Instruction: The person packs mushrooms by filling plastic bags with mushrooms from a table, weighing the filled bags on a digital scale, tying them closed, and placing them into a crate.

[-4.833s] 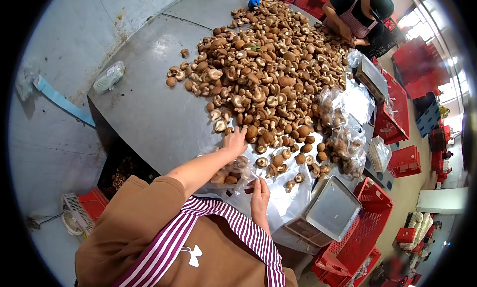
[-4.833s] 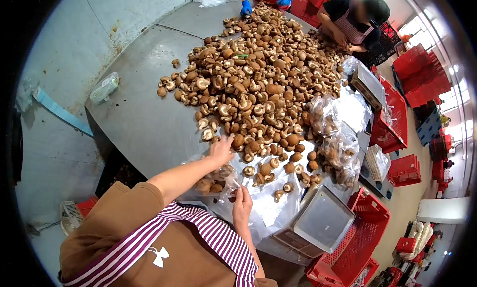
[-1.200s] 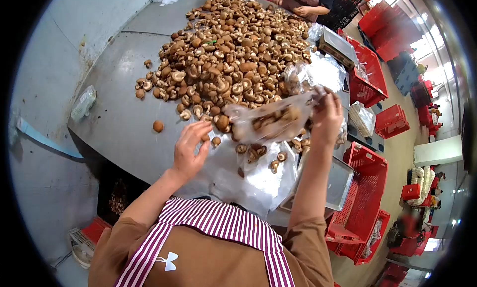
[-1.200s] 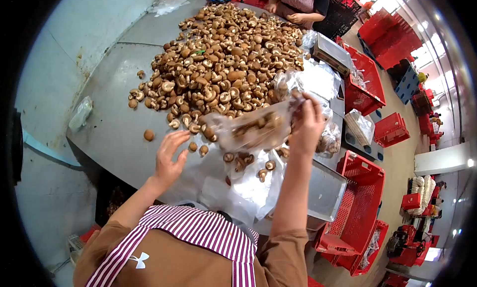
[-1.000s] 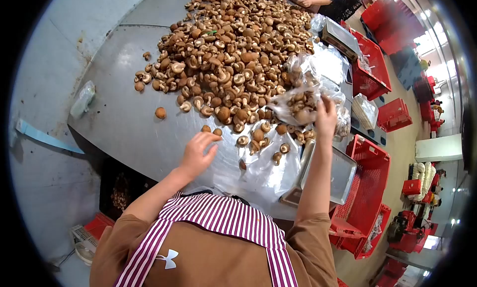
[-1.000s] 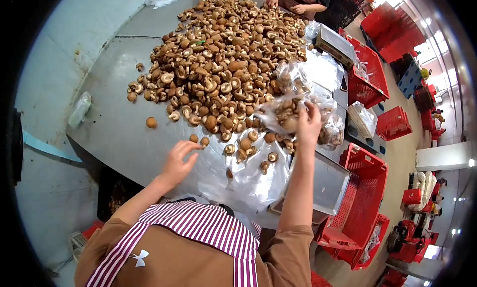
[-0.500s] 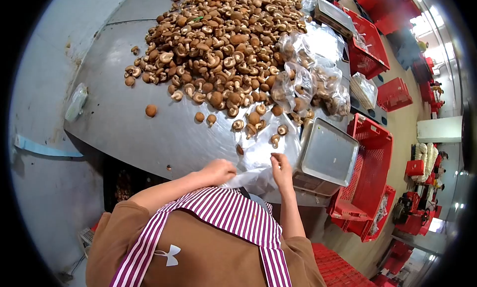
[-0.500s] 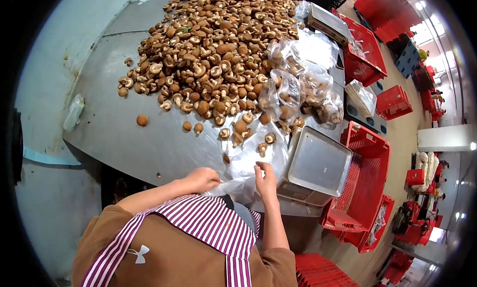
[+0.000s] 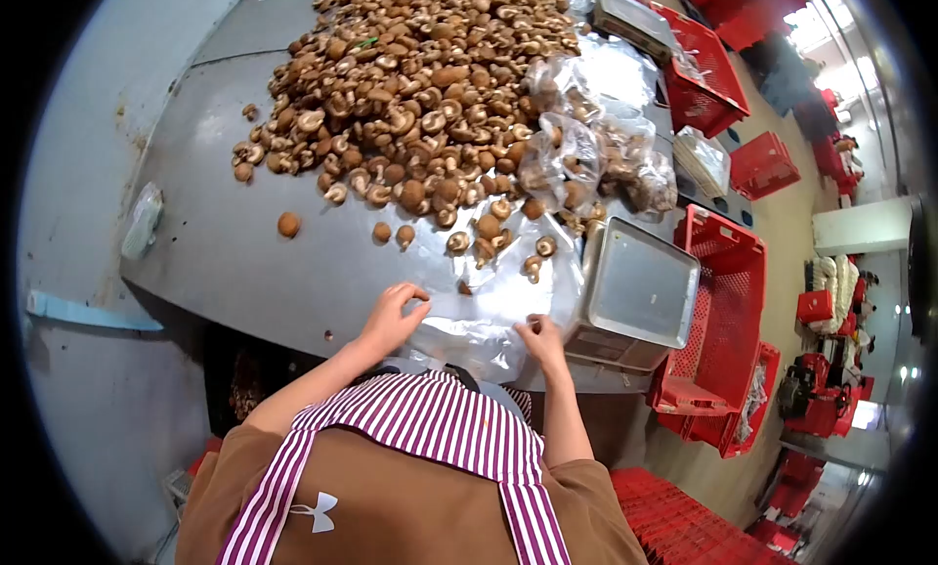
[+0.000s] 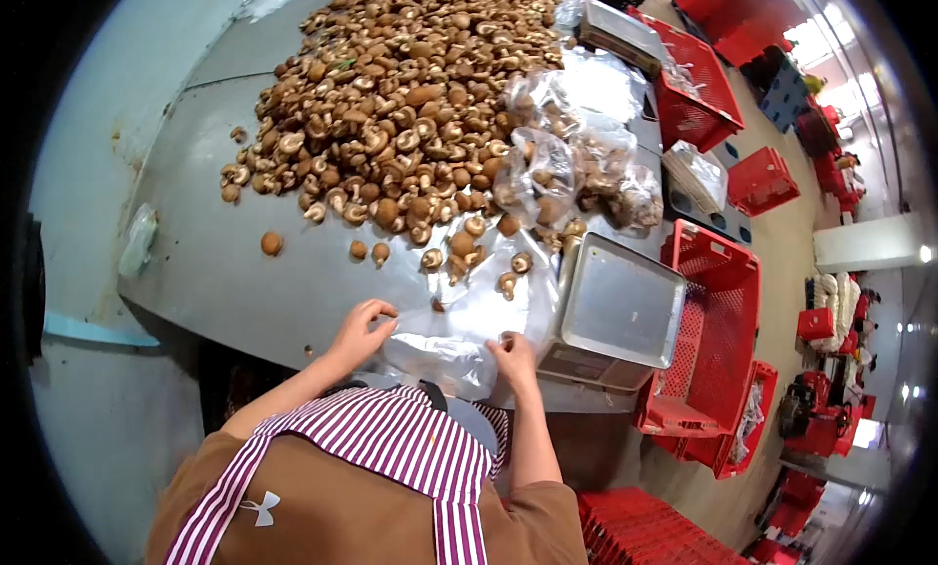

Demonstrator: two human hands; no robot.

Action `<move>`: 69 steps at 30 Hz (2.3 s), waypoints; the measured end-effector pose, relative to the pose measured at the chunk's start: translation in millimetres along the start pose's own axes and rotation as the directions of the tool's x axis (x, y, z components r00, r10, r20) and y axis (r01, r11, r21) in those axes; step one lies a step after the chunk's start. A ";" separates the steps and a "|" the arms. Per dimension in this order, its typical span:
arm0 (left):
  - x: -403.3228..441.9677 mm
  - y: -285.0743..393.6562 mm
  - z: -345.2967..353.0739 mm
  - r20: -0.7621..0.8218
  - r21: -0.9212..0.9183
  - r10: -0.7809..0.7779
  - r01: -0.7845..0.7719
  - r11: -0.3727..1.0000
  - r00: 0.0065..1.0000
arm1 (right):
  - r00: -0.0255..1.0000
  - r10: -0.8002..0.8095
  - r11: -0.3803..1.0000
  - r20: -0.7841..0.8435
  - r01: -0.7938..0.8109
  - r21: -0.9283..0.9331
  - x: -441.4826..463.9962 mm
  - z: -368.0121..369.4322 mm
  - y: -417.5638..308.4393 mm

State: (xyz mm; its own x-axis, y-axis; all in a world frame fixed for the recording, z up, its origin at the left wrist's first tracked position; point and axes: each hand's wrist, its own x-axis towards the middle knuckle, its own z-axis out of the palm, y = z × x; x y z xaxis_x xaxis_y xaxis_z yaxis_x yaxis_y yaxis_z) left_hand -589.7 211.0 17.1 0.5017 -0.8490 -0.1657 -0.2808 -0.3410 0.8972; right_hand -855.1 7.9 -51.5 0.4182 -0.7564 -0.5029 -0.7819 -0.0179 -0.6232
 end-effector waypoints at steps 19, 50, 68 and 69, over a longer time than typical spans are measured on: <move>-8.7 25.4 30.9 0.210 -0.021 0.124 -0.122 0.992 0.970 | 0.941 -0.264 0.865 0.211 0.135 0.483 -36.4 42.6 -84.0; 9.9 -35.5 -59.3 -0.318 0.199 0.094 -0.031 0.979 0.943 | 0.958 -0.206 0.647 0.197 -0.017 0.762 -39.8 13.3 -170.9; -19.5 50.5 -71.7 -0.076 0.388 0.262 -0.213 0.897 0.962 | 0.923 -0.273 0.823 -0.270 0.370 0.431 22.3 22.2 -101.7; -17.5 22.5 -68.8 -0.126 0.389 0.229 -0.164 0.907 0.965 | 0.929 -0.318 0.783 -0.187 0.369 0.500 1.6 0.0 -123.2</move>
State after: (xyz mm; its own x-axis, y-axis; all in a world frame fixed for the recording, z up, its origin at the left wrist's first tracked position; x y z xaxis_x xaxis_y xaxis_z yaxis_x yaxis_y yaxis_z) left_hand -548.5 246.0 68.4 0.5231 -0.8467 0.0971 -0.6550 -0.3265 0.6815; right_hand -758.0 8.9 24.5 0.5507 -0.8198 -0.1569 -0.2267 0.0339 -0.9734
